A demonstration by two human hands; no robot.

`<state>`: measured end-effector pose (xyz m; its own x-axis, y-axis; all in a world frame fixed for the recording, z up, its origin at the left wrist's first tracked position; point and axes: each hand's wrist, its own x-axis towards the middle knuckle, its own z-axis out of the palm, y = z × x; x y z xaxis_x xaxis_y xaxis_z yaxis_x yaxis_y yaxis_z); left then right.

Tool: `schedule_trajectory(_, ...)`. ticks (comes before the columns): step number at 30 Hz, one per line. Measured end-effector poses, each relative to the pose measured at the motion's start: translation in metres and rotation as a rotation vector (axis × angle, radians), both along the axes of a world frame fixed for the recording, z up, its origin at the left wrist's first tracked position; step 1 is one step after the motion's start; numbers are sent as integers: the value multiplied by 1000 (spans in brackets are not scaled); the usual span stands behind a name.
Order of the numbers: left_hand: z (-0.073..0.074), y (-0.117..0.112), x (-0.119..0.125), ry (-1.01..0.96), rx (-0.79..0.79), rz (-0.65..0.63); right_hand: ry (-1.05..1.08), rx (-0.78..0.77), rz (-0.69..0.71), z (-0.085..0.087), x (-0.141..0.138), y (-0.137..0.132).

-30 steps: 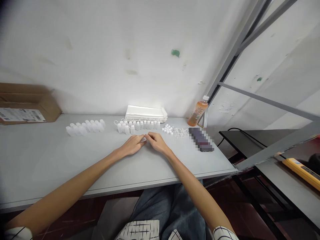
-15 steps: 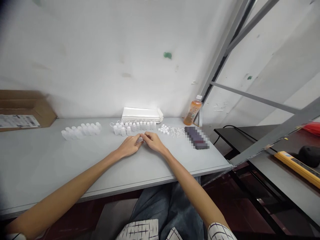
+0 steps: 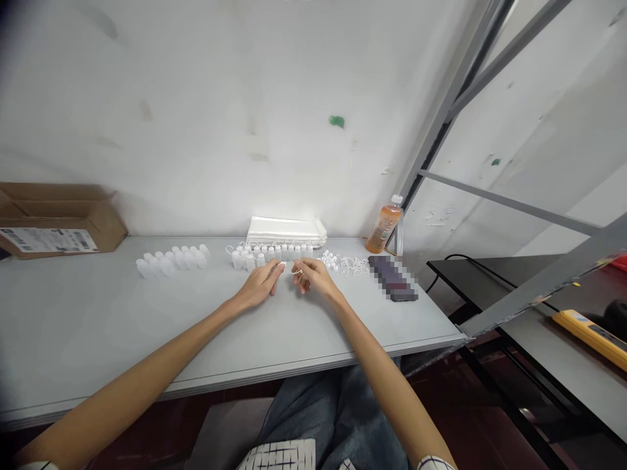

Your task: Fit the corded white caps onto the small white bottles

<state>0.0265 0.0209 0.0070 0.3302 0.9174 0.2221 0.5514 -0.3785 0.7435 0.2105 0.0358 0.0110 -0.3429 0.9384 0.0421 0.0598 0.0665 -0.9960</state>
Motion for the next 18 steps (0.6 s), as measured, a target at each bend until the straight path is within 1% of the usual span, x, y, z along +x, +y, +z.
schedule_trajectory(3, -1, 2, 1, 50, 53, 36, 54, 29, -21, 2, 5, 1)
schedule_trajectory(6, -2, 2, 2, 80, 71, 88, 114, 30, -51, 3, 10, 4)
schedule_trajectory(9, -3, 3, 1, 75, 80, 124, 162, 28, -53, 4, 13, 5)
schedule_trajectory(13, -5, 3, 1, 52, 74, 112, 169, 81, -73, 3, 12, 5)
schedule_trajectory(18, -10, 5, 2, 104, 124, 86, 136, 128, -115, 1, 11, 6)
